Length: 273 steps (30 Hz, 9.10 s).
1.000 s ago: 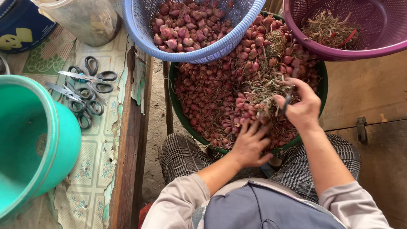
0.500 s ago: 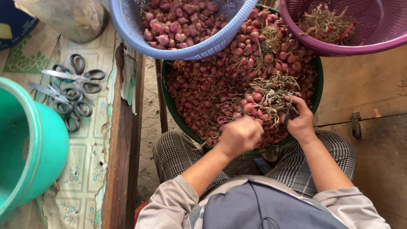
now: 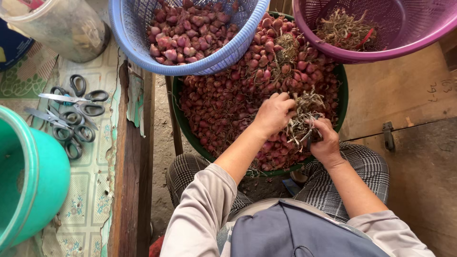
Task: The person sits at a work table and trims dried roots and stems off shallots using scissors, one shallot at a time. Trimmed shallots are placed into a blue basket and cut root waste is dropped into a purple basket.
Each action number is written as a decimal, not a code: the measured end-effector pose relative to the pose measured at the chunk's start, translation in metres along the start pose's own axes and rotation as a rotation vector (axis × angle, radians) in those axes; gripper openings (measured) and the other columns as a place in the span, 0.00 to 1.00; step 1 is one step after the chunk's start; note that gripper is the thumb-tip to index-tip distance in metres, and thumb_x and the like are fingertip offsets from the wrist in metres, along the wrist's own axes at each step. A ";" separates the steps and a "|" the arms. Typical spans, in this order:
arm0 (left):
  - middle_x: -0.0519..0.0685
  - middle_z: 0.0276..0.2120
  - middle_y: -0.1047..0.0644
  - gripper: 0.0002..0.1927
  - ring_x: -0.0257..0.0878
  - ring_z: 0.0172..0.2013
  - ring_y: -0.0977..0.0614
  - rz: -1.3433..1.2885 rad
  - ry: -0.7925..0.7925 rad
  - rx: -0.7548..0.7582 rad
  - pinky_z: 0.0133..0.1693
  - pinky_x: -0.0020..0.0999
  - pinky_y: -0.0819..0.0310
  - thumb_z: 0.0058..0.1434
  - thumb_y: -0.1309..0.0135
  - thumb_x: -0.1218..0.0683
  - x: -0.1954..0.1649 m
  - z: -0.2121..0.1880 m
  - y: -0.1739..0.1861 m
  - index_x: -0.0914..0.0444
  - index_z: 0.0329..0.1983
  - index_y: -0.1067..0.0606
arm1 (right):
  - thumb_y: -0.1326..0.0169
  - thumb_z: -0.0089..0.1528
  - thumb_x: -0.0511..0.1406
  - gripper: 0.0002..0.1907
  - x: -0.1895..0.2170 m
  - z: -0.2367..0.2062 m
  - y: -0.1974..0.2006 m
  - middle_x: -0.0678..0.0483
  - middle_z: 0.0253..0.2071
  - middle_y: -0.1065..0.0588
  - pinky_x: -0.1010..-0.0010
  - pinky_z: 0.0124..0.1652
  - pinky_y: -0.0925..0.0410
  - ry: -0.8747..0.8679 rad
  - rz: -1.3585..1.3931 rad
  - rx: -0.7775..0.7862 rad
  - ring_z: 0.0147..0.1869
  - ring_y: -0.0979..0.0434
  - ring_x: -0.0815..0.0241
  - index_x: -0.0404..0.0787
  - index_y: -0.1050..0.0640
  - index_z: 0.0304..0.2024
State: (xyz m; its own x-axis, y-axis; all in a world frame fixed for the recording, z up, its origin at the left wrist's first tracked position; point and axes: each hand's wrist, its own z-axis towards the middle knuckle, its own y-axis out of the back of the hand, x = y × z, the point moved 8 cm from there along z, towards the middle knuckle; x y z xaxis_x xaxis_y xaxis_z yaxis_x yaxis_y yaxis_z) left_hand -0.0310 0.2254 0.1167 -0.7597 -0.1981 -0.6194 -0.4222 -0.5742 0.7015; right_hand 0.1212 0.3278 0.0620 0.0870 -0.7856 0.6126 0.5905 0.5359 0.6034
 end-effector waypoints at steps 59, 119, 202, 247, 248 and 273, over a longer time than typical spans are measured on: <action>0.43 0.30 0.24 0.11 0.28 0.28 0.26 -0.722 0.492 -0.051 0.30 0.26 0.30 0.58 0.40 0.59 0.031 -0.114 -0.012 0.66 0.43 0.24 | 0.28 0.46 0.45 0.30 -0.002 -0.055 -0.034 0.52 0.25 0.23 0.72 0.30 0.31 -0.926 0.562 0.690 0.28 0.23 0.64 0.36 0.27 0.41; 0.54 0.39 0.22 0.14 0.49 0.40 0.18 -0.241 0.176 -0.045 0.42 0.41 0.23 0.57 0.41 0.55 0.035 -0.032 0.021 0.63 0.45 0.24 | 0.30 0.51 0.43 0.25 0.007 -0.060 -0.034 0.53 0.24 0.23 0.75 0.28 0.31 -0.947 0.812 0.416 0.27 0.21 0.64 0.37 0.28 0.40; 0.53 0.40 0.27 0.17 0.55 0.43 0.20 0.121 0.069 -0.023 0.39 0.48 0.26 0.51 0.36 0.59 0.000 -0.075 0.018 0.60 0.43 0.27 | 0.32 0.51 0.47 0.29 0.009 -0.087 -0.027 0.57 0.27 0.24 0.76 0.28 0.38 -0.858 0.828 0.638 0.31 0.24 0.67 0.38 0.28 0.44; 0.52 0.29 0.21 0.22 0.41 0.34 0.19 -0.505 0.396 -0.173 0.38 0.36 0.24 0.54 0.33 0.42 0.062 -0.158 -0.063 0.65 0.33 0.24 | 0.39 0.58 0.39 0.16 -0.031 -0.098 -0.101 0.48 0.21 0.24 0.67 0.29 0.31 -0.931 0.780 0.831 0.25 0.23 0.58 0.38 0.26 0.44; 0.53 0.30 0.22 0.22 0.42 0.35 0.20 -0.478 0.389 -0.201 0.39 0.37 0.24 0.54 0.33 0.43 0.062 -0.160 -0.061 0.66 0.33 0.25 | 0.39 0.58 0.36 0.15 -0.031 -0.095 -0.104 0.48 0.20 0.25 0.67 0.27 0.33 -0.961 0.767 0.785 0.24 0.25 0.57 0.37 0.26 0.44; 0.45 0.24 0.32 0.16 0.34 0.26 0.29 -0.264 -0.080 -0.593 0.30 0.29 0.33 0.70 0.51 0.59 -0.095 -0.120 0.162 0.62 0.23 0.34 | 0.46 0.61 0.30 0.18 -0.007 -0.068 -0.099 0.33 0.30 0.22 0.49 0.40 0.24 -0.618 1.005 0.524 0.36 0.16 0.45 0.31 0.31 0.53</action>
State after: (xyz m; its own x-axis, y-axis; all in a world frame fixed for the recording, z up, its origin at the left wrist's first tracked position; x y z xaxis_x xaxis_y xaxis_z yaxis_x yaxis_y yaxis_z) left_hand 0.0319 0.0563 0.2466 -0.7122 0.0560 -0.6997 -0.2726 -0.9407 0.2021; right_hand 0.1169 0.2590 -0.0372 -0.1599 0.2283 0.9604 0.0871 0.9724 -0.2166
